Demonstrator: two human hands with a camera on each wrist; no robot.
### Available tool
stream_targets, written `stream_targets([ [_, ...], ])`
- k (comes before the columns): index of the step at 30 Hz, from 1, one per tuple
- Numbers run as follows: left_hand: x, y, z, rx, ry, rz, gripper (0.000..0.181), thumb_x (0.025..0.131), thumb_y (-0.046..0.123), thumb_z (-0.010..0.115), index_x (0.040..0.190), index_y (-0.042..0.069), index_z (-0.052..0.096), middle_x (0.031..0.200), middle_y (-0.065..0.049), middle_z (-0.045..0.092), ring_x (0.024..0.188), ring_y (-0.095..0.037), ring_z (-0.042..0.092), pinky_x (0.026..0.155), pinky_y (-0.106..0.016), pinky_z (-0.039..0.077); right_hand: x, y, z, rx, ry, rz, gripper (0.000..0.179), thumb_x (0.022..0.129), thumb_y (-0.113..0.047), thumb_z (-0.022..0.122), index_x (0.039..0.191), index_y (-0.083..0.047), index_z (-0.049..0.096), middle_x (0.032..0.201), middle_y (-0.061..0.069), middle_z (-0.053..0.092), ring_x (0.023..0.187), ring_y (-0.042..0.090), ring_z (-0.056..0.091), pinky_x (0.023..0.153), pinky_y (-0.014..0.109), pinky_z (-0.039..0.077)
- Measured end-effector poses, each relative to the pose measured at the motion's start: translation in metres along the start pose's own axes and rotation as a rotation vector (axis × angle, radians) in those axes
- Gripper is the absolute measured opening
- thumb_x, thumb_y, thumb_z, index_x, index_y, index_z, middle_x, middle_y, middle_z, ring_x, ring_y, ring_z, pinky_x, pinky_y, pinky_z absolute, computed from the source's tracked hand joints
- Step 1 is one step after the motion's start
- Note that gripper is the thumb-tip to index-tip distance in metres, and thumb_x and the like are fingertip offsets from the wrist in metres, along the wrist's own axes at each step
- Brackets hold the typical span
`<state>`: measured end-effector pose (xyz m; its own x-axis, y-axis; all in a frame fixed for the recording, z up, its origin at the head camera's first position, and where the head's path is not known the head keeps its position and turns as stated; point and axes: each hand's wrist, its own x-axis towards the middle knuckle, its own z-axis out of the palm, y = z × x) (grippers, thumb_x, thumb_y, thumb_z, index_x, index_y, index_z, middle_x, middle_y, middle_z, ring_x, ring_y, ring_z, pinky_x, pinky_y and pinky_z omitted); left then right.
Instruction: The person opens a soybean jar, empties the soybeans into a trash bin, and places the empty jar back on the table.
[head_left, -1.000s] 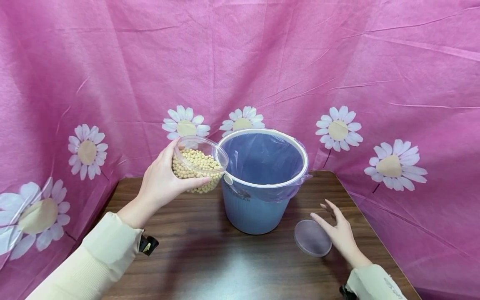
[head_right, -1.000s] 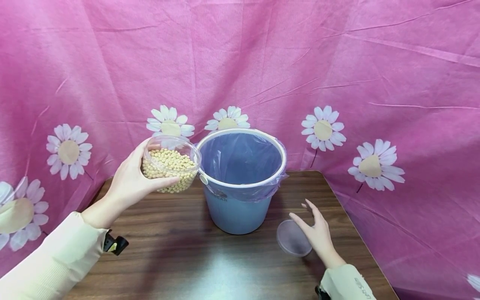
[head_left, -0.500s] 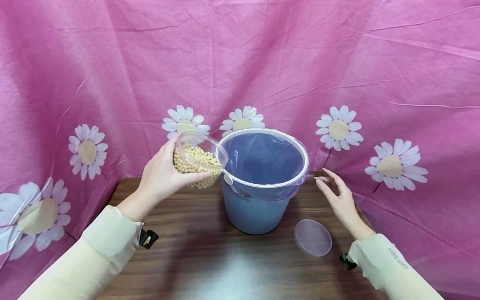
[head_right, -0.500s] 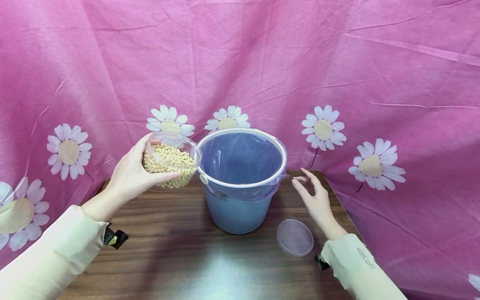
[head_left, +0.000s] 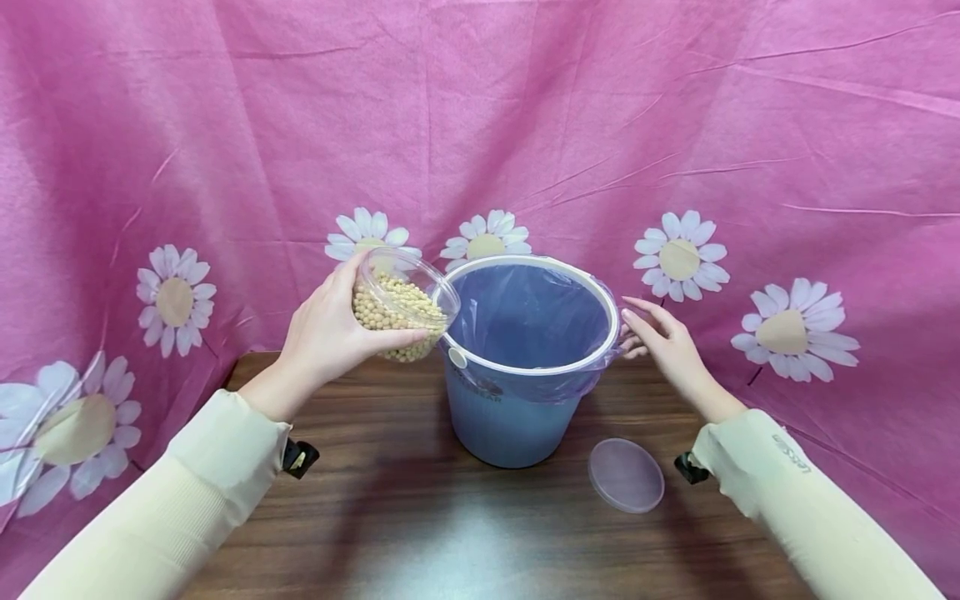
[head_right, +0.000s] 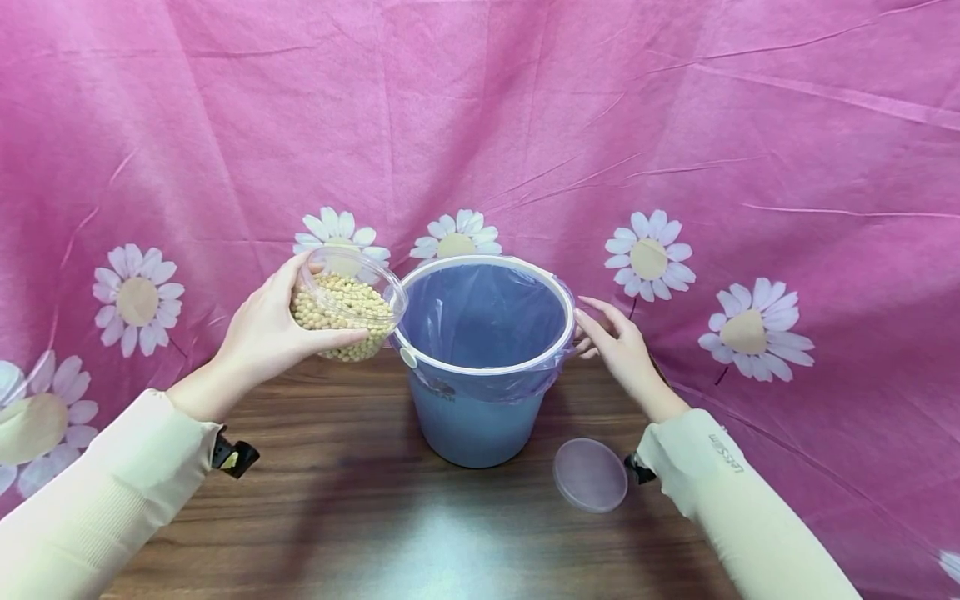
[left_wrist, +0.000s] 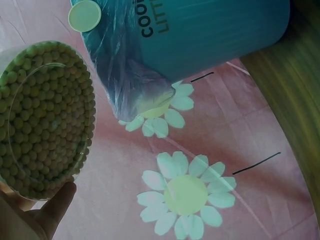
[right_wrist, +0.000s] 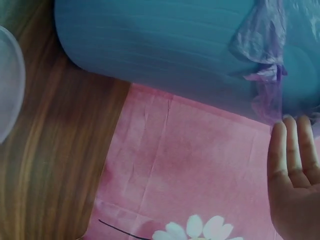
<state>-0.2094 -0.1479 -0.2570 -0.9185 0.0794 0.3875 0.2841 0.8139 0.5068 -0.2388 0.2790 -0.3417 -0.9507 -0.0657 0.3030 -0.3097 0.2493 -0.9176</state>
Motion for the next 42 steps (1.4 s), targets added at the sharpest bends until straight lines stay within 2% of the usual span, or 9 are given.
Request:
stream_targets([
  [3,0.003,0.000,0.001,0.015,-0.014,0.001,0.121,0.054,0.079,0.078,0.153,0.030,0.031,0.145,-0.008,0.052,0.125,-0.033,0.055,0.091,-0.059,0.049,0.010,-0.004,0.002,-0.047,-0.041,0.085,0.053,0.103,-0.028,0.054,0.146,0.000,0.041,0.083,-0.013,0.066,0.064,0.003,0.065,0.060,0.025,0.058],
  [7,0.008,0.001,0.003,0.027,-0.020,0.011,0.122,0.053,0.080,0.078,0.153,0.029,0.031,0.143,-0.009,0.053,0.123,-0.032,0.057,0.090,-0.057,0.050,0.019,-0.008,0.006,-0.080,-0.061,0.170,0.059,0.102,-0.034,0.055,0.149,-0.004,0.039,0.084,-0.012,0.062,0.060,0.002,0.061,0.057,0.029,0.058],
  [13,0.014,0.002,0.006,0.057,-0.014,0.038,0.124,0.050,0.082,0.077,0.152,0.028,0.031,0.136,-0.010,0.057,0.120,-0.029,0.057,0.088,-0.054,0.051,0.027,-0.010,0.014,-0.078,-0.034,0.247,0.062,0.099,-0.039,0.057,0.151,-0.008,0.040,0.076,-0.014,0.052,0.057,-0.002,0.048,0.050,0.019,0.048],
  [17,0.019,0.003,0.008,0.068,-0.017,0.058,0.125,0.051,0.083,0.077,0.152,0.024,0.032,0.140,-0.008,0.055,0.125,-0.027,0.055,0.092,-0.055,0.050,0.029,-0.003,0.019,-0.027,0.001,0.256,0.063,0.098,-0.039,0.060,0.150,-0.008,0.042,0.077,-0.016,0.054,0.059,-0.004,0.047,0.050,0.015,0.043],
  [21,0.025,0.005,0.009,0.084,-0.022,0.078,0.125,0.052,0.085,0.074,0.153,0.027,0.031,0.151,-0.001,0.046,0.130,-0.025,0.052,0.093,-0.056,0.049,0.030,0.002,0.023,-0.006,0.029,0.258,0.064,0.096,-0.039,0.062,0.149,-0.009,0.043,0.097,-0.014,0.060,0.069,-0.003,0.056,0.059,0.015,0.050],
  [25,0.030,0.007,0.009,0.101,-0.039,0.087,0.123,0.053,0.084,0.074,0.154,0.028,0.030,0.160,0.004,0.034,0.138,-0.025,0.045,0.096,-0.059,0.048,0.031,0.003,0.024,-0.041,0.021,0.266,0.065,0.095,-0.040,0.064,0.151,-0.014,0.042,0.109,-0.010,0.056,0.079,0.000,0.058,0.064,0.017,0.051],
  [31,0.036,0.011,0.007,0.121,-0.065,0.101,0.118,0.055,0.080,0.076,0.150,0.022,0.037,0.145,-0.002,0.050,0.129,-0.025,0.051,0.091,-0.057,0.050,0.033,-0.001,0.025,-0.062,0.025,0.292,0.069,0.090,-0.035,0.072,0.150,-0.019,0.044,0.101,-0.011,0.059,0.070,0.000,0.059,0.058,0.018,0.051],
  [38,0.044,0.014,0.006,0.152,-0.090,0.111,0.109,0.055,0.081,0.075,0.141,0.022,0.045,0.124,0.000,0.059,0.113,-0.023,0.057,0.082,-0.051,0.053,0.035,-0.004,0.027,-0.136,0.072,0.290,0.069,0.084,-0.037,0.078,0.145,-0.017,0.052,0.077,-0.014,0.053,0.049,-0.001,0.040,0.047,0.018,0.040],
  [42,0.047,0.015,0.006,0.172,-0.094,0.122,0.110,0.055,0.082,0.074,0.142,0.021,0.045,0.121,-0.002,0.061,0.110,-0.026,0.058,0.080,-0.051,0.053,0.035,-0.006,0.028,-0.206,0.093,0.268,0.067,0.084,-0.038,0.078,0.143,-0.017,0.054,0.102,0.005,0.066,0.057,-0.001,0.042,0.052,0.017,0.041],
])
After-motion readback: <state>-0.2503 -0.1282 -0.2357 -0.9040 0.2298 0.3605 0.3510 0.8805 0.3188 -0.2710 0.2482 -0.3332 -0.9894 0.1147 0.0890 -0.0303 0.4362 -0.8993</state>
